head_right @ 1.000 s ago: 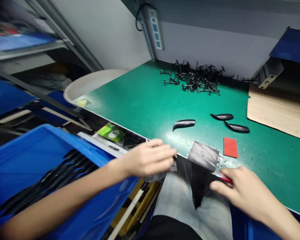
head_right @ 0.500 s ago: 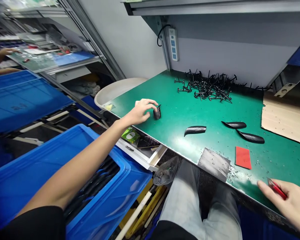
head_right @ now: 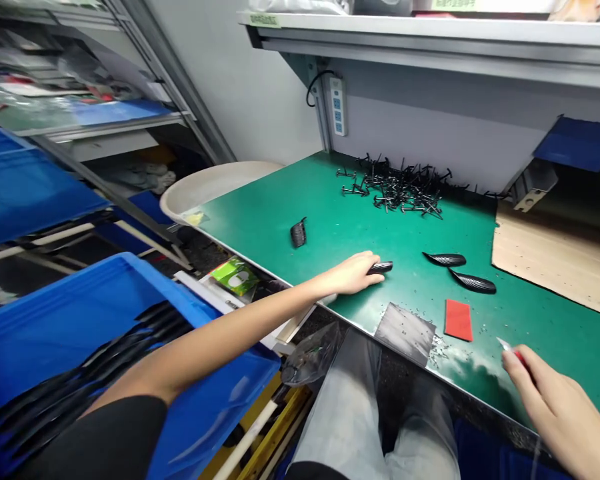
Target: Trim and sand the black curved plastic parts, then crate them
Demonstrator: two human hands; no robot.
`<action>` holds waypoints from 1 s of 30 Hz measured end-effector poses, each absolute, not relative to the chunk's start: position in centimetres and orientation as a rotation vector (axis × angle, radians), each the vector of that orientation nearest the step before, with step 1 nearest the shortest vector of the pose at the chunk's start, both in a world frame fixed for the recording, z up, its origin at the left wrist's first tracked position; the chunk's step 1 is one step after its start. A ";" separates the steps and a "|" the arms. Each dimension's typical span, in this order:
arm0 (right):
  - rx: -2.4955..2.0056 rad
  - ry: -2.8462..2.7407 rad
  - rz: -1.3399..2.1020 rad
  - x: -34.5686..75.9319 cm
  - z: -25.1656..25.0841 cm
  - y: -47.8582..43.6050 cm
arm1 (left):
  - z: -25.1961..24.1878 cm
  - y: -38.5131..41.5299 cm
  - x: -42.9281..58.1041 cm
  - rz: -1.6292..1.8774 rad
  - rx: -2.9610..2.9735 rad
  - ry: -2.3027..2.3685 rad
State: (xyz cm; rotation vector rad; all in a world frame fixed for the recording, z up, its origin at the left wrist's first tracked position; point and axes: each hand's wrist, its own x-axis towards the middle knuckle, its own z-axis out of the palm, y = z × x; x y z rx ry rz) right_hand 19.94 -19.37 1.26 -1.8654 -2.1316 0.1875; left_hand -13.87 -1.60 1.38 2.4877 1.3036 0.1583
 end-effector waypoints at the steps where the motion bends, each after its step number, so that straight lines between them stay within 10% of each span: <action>1: -1.865 -2.141 0.273 19.5 1.6 -19.2 | 1.8 -2.8 -14.2 0.221 2.530 1.252; 10: -1.424 -2.399 -0.012 9.8 6.4 -20.1 | 5.0 -12.8 -15.0 0.995 3.238 0.559; 30: -1.490 -2.567 0.000 8.1 3.8 -21.1 | 5.5 -14.3 -14.1 1.017 3.304 0.364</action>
